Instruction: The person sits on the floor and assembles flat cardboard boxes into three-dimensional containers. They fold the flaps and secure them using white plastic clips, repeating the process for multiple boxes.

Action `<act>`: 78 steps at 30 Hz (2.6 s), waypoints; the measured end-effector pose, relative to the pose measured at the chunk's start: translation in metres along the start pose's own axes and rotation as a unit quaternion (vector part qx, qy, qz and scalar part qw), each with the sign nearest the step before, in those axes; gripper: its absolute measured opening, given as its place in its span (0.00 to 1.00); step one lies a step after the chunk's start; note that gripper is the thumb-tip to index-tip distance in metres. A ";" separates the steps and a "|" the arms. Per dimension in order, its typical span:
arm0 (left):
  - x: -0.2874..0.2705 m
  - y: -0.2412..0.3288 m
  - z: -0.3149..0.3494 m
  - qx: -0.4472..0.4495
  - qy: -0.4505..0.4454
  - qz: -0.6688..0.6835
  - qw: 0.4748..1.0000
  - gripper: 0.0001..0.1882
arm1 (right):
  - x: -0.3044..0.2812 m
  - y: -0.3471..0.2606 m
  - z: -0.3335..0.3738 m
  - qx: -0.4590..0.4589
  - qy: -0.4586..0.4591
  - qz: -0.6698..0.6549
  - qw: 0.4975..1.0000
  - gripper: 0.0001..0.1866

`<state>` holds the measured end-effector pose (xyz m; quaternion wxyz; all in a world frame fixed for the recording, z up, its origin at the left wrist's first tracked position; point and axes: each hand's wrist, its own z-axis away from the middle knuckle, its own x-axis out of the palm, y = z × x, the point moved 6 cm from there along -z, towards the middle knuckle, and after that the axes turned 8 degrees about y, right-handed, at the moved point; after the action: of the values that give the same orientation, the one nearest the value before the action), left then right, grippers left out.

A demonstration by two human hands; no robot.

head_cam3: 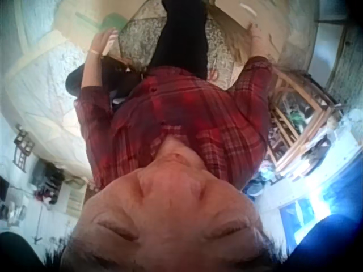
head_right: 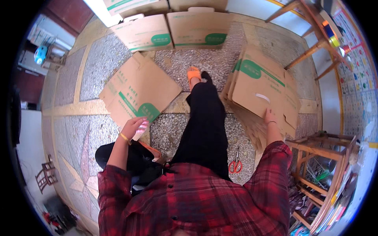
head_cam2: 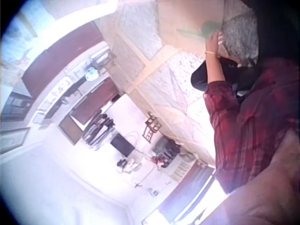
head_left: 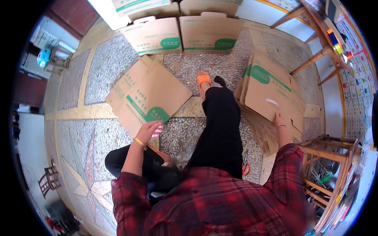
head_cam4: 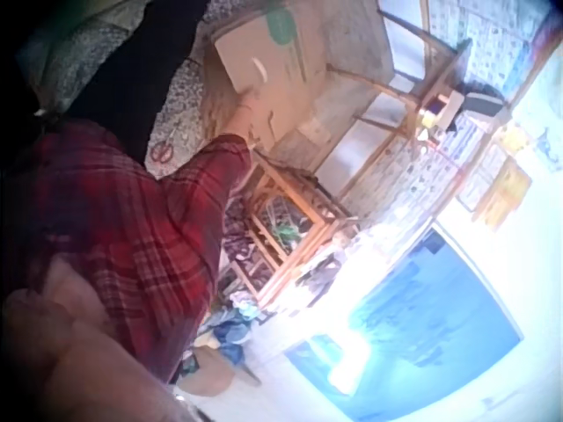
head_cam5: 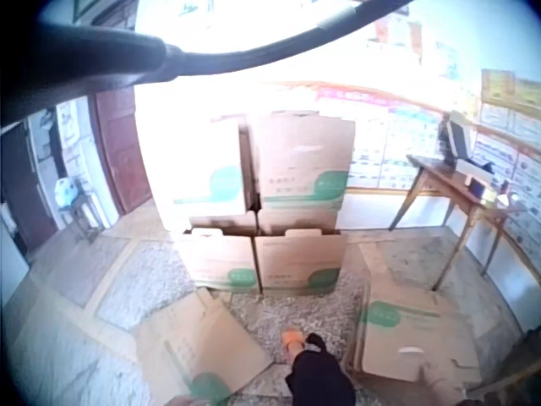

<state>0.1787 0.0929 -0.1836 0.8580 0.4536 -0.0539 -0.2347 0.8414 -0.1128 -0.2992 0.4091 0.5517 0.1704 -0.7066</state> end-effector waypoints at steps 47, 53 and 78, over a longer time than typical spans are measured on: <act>-0.109 -0.293 -0.100 -0.346 0.520 0.562 0.542 0.24 | -0.272 -0.420 0.181 -0.510 0.167 -0.167 0.827 0.13; -0.095 -0.340 -0.089 -0.368 0.587 0.527 0.492 0.17 | -0.274 -0.419 0.183 -0.517 0.164 -0.157 0.826 0.13; -0.129 -0.305 -0.068 -0.166 0.639 0.636 0.400 0.28 | -0.283 -0.454 0.197 -0.535 0.182 -0.131 0.814 0.11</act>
<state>-0.0228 0.0565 -0.4528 0.6024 0.1549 0.2770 0.7324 0.3835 0.1366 -0.0688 0.5051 0.3364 0.6635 -0.4376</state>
